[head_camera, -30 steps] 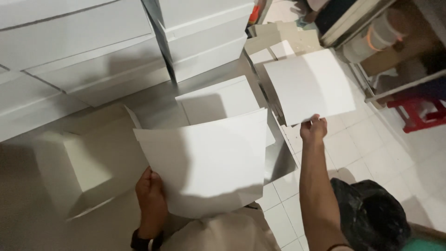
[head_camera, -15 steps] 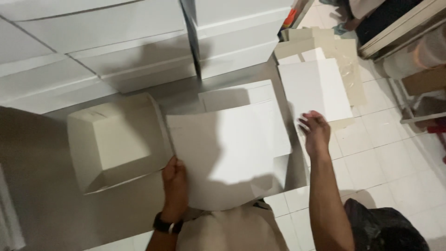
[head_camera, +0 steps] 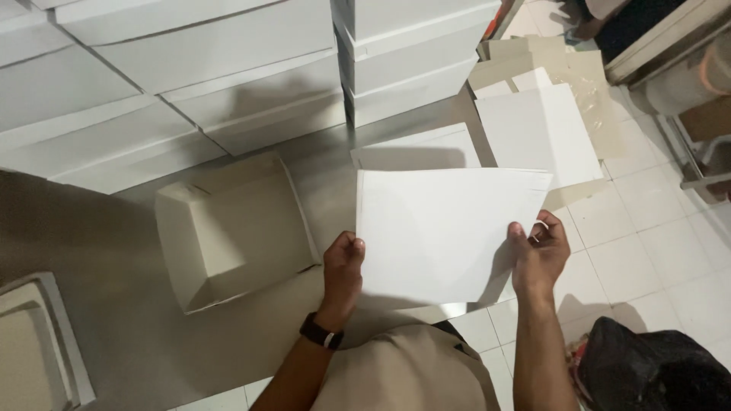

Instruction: Assembling cardboard boxes by folding and interlocking flaps on a work table

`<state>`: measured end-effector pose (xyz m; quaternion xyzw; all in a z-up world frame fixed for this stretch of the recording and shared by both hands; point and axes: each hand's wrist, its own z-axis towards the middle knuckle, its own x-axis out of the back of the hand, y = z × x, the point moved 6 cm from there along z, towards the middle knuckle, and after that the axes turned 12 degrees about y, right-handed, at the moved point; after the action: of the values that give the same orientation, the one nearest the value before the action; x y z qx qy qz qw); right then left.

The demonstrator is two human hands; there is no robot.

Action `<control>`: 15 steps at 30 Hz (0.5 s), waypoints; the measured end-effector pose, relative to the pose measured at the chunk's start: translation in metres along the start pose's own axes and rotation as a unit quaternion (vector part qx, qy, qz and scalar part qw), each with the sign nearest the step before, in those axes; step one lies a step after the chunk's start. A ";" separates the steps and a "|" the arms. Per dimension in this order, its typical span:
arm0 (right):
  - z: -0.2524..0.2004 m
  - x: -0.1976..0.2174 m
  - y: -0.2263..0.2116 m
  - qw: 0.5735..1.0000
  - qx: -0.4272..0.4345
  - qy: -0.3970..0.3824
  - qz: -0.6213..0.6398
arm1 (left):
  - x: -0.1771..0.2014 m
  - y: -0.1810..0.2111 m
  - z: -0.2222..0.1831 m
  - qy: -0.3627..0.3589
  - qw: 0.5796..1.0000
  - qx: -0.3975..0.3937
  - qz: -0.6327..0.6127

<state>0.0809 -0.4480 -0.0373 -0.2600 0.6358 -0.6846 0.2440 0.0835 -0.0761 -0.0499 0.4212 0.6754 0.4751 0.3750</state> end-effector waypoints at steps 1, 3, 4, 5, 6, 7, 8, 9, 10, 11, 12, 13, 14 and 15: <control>0.003 0.007 0.005 1.000 0.009 0.020 0.005 | -0.002 0.001 -0.001 -0.015 1.000 0.001 -0.006; 0.006 0.015 0.009 0.999 0.020 0.038 0.008 | -0.005 -0.005 -0.002 -0.028 0.999 0.004 -0.016; 0.006 0.017 0.009 0.999 0.021 0.046 0.008 | -0.007 -0.011 -0.001 -0.031 0.999 0.011 -0.041; 0.006 0.018 0.009 0.998 0.021 0.055 0.008 | -0.008 -0.017 0.001 -0.033 0.997 0.018 -0.066; 0.006 0.015 0.006 0.998 0.023 0.050 0.008 | -0.008 -0.021 0.001 -0.028 0.997 0.016 -0.069; 0.007 0.015 0.002 0.998 0.029 0.061 -0.003 | -0.007 -0.026 0.001 -0.018 0.997 0.021 -0.074; 0.007 0.014 0.000 0.997 0.034 0.073 -0.014 | -0.006 -0.031 0.001 -0.007 0.997 0.026 -0.078; 0.009 0.011 -0.004 0.997 0.034 0.068 -0.014 | -0.007 -0.032 0.000 -0.003 0.996 0.026 -0.080; 0.010 0.010 -0.007 0.997 0.033 0.076 0.002 | -0.006 -0.034 0.000 0.008 0.996 0.030 -0.083; 0.012 0.008 -0.010 0.996 0.033 0.084 0.018 | -0.007 -0.035 -0.001 0.019 0.996 0.033 -0.086; 0.017 0.012 -0.017 0.996 0.033 0.082 0.018 | -0.009 -0.026 -0.002 0.021 0.995 0.033 -0.087; 0.023 0.018 -0.019 0.994 0.003 0.109 0.011 | -0.010 -0.017 -0.003 0.028 0.998 0.027 -0.044; 0.030 0.026 -0.023 0.990 -0.025 0.137 0.004 | -0.014 -0.008 -0.003 0.033 0.999 0.020 -0.003; 0.043 0.037 -0.012 0.991 -0.023 0.135 0.004 | -0.021 -0.016 0.008 0.034 0.999 0.019 -0.005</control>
<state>0.0817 -0.5037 -0.0208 -0.1677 0.6796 -0.6976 0.1527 0.0948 -0.0960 -0.0654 0.4085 0.6990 0.4742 0.3460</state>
